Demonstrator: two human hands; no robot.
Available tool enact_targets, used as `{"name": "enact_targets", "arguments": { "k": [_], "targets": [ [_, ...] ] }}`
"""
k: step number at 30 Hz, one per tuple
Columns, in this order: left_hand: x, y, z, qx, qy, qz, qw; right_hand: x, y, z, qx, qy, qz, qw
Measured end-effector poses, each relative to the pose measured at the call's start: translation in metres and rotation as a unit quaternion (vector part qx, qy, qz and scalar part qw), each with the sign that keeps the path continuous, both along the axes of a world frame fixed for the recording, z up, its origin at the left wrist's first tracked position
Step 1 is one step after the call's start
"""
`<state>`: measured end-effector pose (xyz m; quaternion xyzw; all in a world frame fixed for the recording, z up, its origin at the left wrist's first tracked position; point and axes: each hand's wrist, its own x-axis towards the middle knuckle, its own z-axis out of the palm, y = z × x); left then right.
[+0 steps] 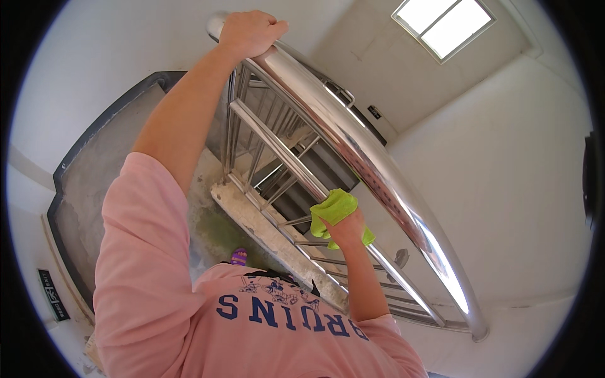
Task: The person wipes the metal handrail of a staircase with a green cloth. They move along the stairs, cleaning the railing from top to bottom while holding the cloth in their right hand.
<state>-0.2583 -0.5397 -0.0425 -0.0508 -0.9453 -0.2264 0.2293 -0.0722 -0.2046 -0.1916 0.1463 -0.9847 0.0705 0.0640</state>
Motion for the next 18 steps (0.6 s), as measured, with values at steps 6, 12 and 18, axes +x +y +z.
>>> {"name": "enact_targets", "arguments": {
  "k": [6,12,18],
  "targets": [
    [0.003,-0.001,-0.001,-0.019,0.021,-0.006,1.000,0.031,0.047,0.002,0.011,-0.023,-0.058,0.998],
    [0.000,0.002,-0.001,0.057,-0.017,0.003,0.998,0.036,0.075,-0.026,0.059,0.075,-0.046,0.994],
    [0.001,0.001,-0.004,0.066,0.036,0.004,0.997,0.021,0.048,-0.017,0.029,0.013,-0.054,0.998]
  ]
}}
